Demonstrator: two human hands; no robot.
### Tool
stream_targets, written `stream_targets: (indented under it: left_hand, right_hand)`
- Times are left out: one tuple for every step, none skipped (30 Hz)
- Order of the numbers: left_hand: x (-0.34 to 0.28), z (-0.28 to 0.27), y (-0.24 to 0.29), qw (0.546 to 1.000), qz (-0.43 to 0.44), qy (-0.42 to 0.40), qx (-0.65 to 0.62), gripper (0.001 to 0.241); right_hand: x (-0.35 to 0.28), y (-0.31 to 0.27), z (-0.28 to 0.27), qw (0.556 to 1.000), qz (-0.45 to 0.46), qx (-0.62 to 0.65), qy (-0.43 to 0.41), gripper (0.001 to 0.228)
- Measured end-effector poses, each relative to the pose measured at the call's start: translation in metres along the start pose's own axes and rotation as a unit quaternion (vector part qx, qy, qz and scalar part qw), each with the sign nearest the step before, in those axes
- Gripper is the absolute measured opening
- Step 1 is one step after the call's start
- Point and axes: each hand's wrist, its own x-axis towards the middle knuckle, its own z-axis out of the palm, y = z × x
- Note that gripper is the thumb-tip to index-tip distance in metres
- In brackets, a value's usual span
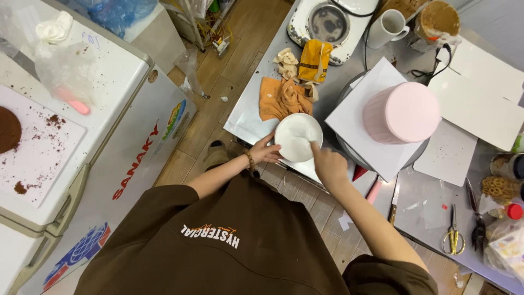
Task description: Whisking cream in a bowl and transferring some to a piping bag in a bakery setting.
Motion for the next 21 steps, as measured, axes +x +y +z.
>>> stream_targets:
  left_hand:
    - [0.004, -0.002, -0.002, 1.0, -0.004, 0.008, -0.005, 0.096]
    - [0.007, -0.003, 0.0, 1.0, -0.001, 0.009, -0.006, 0.096]
    - [0.003, -0.003, -0.007, 1.0, -0.003, 0.016, 0.008, 0.096]
    - [-0.001, -0.002, -0.013, 0.999, -0.004, 0.024, 0.022, 0.096]
    - [0.002, -0.003, -0.01, 0.999, -0.003, 0.022, 0.025, 0.096]
    - [0.004, -0.003, -0.007, 1.0, -0.002, 0.019, 0.018, 0.097]
    - [0.006, -0.003, -0.005, 1.0, 0.0, 0.019, 0.009, 0.097]
    - [0.006, -0.002, -0.002, 1.0, 0.002, 0.019, 0.009, 0.097]
    - [0.002, -0.001, -0.002, 1.0, -0.002, 0.02, 0.008, 0.097]
    - [-0.001, 0.001, -0.002, 1.0, -0.007, 0.021, 0.007, 0.097]
    - [0.002, -0.002, -0.004, 1.0, -0.007, 0.019, 0.009, 0.097]
    - [0.005, -0.004, -0.007, 1.0, -0.011, 0.019, 0.004, 0.096]
    - [0.009, -0.006, -0.01, 1.0, -0.013, 0.02, -0.003, 0.095]
    - [0.009, -0.005, -0.013, 1.0, -0.012, 0.018, -0.003, 0.095]
    - [0.011, -0.006, -0.012, 1.0, -0.003, 0.024, 0.007, 0.094]
    - [0.013, -0.007, -0.01, 0.999, 0.006, 0.029, 0.017, 0.092]
    - [0.009, -0.005, -0.008, 0.999, 0.005, 0.027, 0.02, 0.092]
    - [0.006, -0.004, -0.007, 0.999, -0.003, 0.03, 0.012, 0.092]
    - [0.005, -0.001, -0.005, 0.999, -0.008, 0.033, 0.002, 0.091]
    - [0.007, -0.002, -0.006, 1.0, -0.007, 0.03, 0.003, 0.091]
    - [0.01, -0.004, -0.005, 1.0, -0.002, 0.025, 0.004, 0.09]
  right_hand:
    - [0.004, 0.005, 0.004, 0.998, 0.041, 0.01, 0.052, 0.038]
    - [0.005, 0.004, 0.01, 0.998, 0.04, 0.008, 0.053, 0.038]
    - [-0.001, -0.001, 0.019, 1.0, 0.007, 0.001, 0.009, 0.047]
    - [-0.007, -0.007, 0.028, 0.999, -0.027, -0.005, -0.036, 0.057]
    - [-0.002, -0.006, 0.022, 0.999, -0.024, -0.006, -0.033, 0.057]
    - [0.003, -0.006, 0.016, 0.999, 0.013, -0.03, 0.0, 0.055]
    - [0.008, -0.004, 0.009, 0.997, 0.047, -0.054, 0.032, 0.053]
    - [0.006, -0.005, 0.019, 0.997, 0.047, -0.056, 0.034, 0.053]
    - [0.002, -0.008, 0.031, 0.998, 0.054, -0.04, -0.014, 0.055]
    - [-0.003, -0.01, 0.042, 0.996, 0.062, -0.024, -0.062, 0.056]
    - [-0.001, -0.011, 0.045, 0.996, 0.064, -0.024, -0.061, 0.056]
    - [0.0, -0.012, 0.049, 0.999, 0.028, -0.028, 0.0, 0.061]
    - [0.002, -0.011, 0.052, 0.998, -0.01, -0.033, 0.06, 0.067]
    - [-0.002, -0.012, 0.054, 0.998, -0.009, -0.035, 0.06, 0.067]
    - [-0.001, -0.013, 0.054, 0.998, 0.042, -0.035, 0.026, 0.059]
    - [0.0, -0.013, 0.054, 0.995, 0.093, -0.034, -0.009, 0.052]
    - [-0.001, -0.018, 0.048, 0.995, 0.096, -0.032, -0.008, 0.052]
    - [-0.002, -0.022, 0.042, 0.998, 0.044, -0.036, -0.002, 0.058]
    - [-0.002, -0.024, 0.036, 0.999, -0.01, -0.043, 0.005, 0.063]
    - [0.0, -0.021, 0.04, 0.999, -0.009, -0.044, 0.006, 0.063]
    - [0.006, -0.017, 0.044, 0.999, 0.04, -0.033, 0.005, 0.043]
